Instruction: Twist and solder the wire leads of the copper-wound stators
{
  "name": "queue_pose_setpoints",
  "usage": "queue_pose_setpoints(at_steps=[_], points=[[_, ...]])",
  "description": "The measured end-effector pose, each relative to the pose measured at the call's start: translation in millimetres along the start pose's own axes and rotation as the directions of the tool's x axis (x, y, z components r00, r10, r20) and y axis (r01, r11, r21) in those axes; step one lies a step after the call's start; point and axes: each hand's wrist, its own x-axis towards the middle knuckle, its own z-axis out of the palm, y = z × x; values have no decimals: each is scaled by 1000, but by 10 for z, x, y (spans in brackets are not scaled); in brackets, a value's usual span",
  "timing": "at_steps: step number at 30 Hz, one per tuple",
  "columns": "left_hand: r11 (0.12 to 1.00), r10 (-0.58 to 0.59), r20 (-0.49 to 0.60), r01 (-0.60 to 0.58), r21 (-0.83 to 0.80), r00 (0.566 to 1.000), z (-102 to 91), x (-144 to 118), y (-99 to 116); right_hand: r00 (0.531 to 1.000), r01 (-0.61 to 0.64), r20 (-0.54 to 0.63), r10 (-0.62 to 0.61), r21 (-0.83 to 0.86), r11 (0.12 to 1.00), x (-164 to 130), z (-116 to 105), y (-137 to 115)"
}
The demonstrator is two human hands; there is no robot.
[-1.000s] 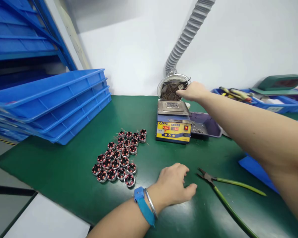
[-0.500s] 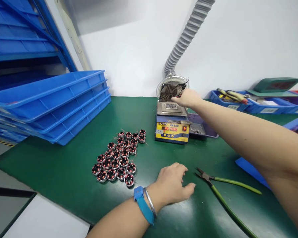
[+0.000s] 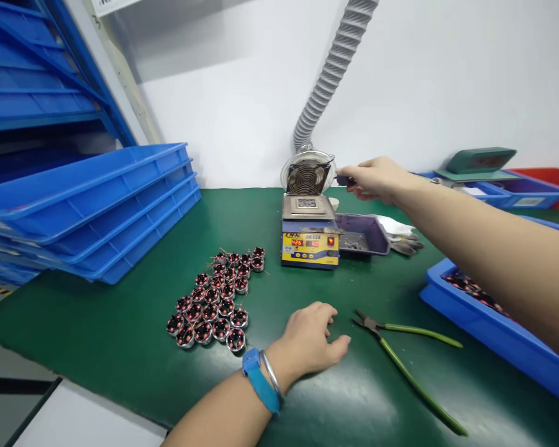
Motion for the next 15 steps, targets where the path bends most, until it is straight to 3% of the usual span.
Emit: queue_pose_setpoints(at_steps=[4,7,10,12,15], points=[[976,-7,-164,42,212,986,-161,-4,10,996,-90,11,90,212,973,-495,-344,217],[902,-109,-313,226,367,944,-390,-24,1,991,-122,-8,130,303,945,-913,-655,559],[770,-227,-374,401,496,899,-639,-54,-52,976,-187,-53,213,310,932,-1248,-957,1016],[689,-325,-369,485,538,871,-777,-70,-109,966,-233,-52,254,259,937,-1394,-1123,1323],[618,-467,-298,548,563,833,-912,-81,-202,980,-200,-25,198,-91,976,-1479,-1277,1690]])
